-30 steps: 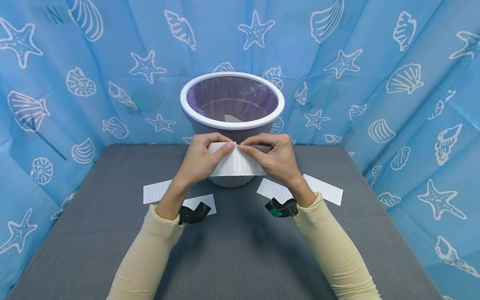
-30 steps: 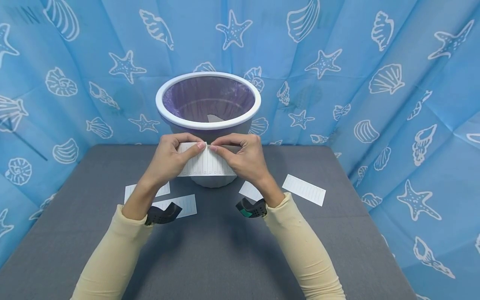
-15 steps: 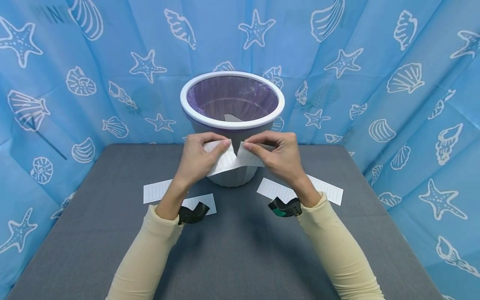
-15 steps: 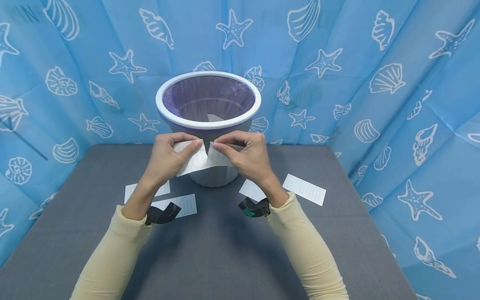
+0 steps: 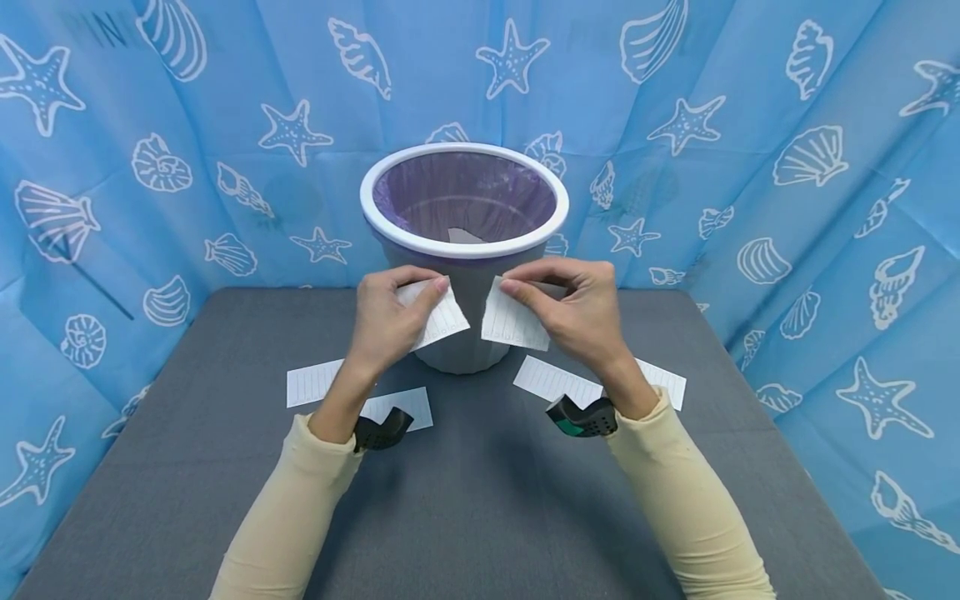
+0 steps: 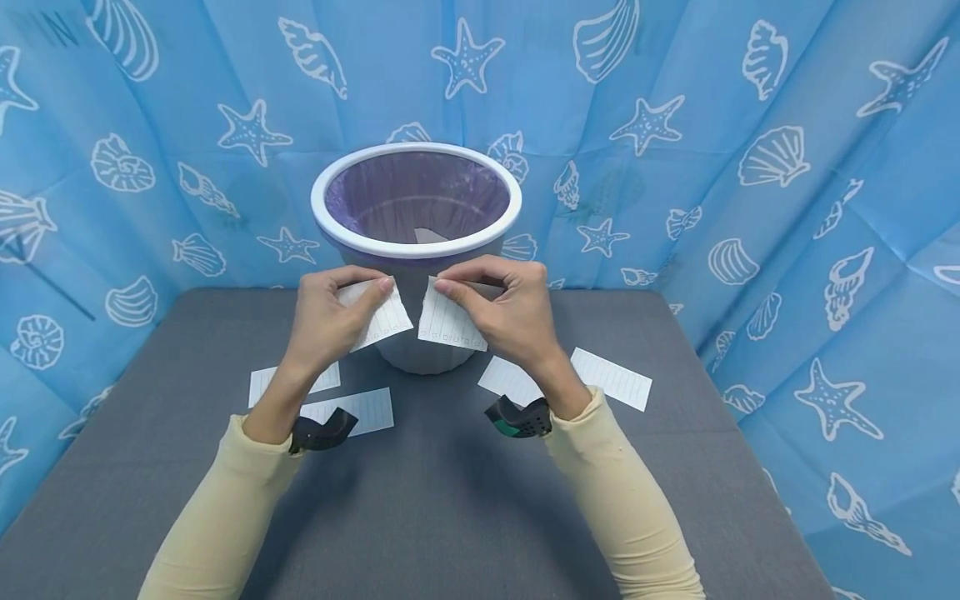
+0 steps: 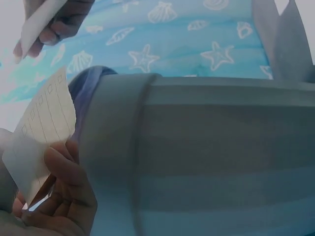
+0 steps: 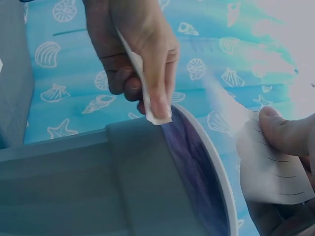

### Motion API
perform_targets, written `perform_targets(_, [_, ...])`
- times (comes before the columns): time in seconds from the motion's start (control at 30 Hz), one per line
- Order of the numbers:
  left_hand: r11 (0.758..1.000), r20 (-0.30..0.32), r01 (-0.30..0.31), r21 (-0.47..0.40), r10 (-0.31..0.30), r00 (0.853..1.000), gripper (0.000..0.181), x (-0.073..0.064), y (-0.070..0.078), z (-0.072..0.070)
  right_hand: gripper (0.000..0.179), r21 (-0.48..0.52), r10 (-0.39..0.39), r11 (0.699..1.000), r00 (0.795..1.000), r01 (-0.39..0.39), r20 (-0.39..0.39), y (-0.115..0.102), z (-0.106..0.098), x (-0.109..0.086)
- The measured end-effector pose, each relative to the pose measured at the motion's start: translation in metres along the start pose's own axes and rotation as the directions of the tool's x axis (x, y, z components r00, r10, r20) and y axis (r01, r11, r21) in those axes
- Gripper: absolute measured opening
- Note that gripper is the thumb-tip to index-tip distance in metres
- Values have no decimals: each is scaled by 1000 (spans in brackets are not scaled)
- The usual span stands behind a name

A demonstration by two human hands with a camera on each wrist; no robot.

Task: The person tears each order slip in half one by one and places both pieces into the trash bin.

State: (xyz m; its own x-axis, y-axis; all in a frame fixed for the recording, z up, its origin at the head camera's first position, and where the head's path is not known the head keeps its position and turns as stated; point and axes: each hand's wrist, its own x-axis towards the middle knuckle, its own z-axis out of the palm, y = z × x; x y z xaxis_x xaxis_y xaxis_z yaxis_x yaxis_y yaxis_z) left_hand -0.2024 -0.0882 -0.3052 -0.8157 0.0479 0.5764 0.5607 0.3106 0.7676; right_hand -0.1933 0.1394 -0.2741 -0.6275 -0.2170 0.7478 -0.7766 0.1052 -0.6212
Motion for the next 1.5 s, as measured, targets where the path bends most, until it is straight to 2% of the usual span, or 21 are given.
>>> perform_targets(0.17, [1000, 5, -9, 13, 8, 1000, 13, -2, 4, -4, 6, -16, -17, 1000, 1000, 17, -7, -1, -6, 5])
perform_targets(0.3, [999, 13, -26, 21, 25, 1000, 15, -1, 15, -12, 6, -38, -3, 999, 1000, 2, -8, -2, -13, 13])
perform_targets(0.4, [999, 20, -44, 20, 43, 999, 17, 5, 25, -21, 7, -67, -2, 998, 1000, 1, -6, -4, -20, 23])
perform_targets(0.53, [996, 18, -84, 28, 84, 996, 18, 21, 38, -33, 6, -108, -42, 993, 999, 43, 3, -7, -32, 41])
perform_targets(0.7, [993, 6, -113, 24, 113, 994, 18, 53, 52, -46, 6, -119, -76, 990, 997, 74, -6, -10, -43, 70])
perform_targets(0.77, [997, 12, -75, 14, 75, 997, 20, 68, 57, -51, 5, -111, -44, 993, 999, 41, -22, -12, -45, 82])
perform_targets(0.9, [999, 34, 33, -11, -33, 999, 23, 96, 68, -56, 5, -124, 74, 989, 997, -78, -35, -18, -45, 108])
perform_targets(1.1, [994, 76, 110, 20, -111, 991, 26, 131, 78, -56, 14, -124, 239, 963, 971, -237, 2, -15, -38, 145])
perform_targets(1.2, [985, 91, 159, 59, -164, 982, 28, 147, 80, -53, 15, -115, 277, 956, 960, -271, 33, -9, -34, 158])
perform_targets(1.33, [969, 91, 228, 90, -236, 967, 29, 164, 82, -47, 17, -156, 309, 942, 949, -297, 62, -2, -31, 170])
perform_targets(1.5, [950, 88, 271, 154, -286, 954, 28, 178, 82, -39, 15, -163, 371, 920, 926, -357, 65, 8, -29, 181])
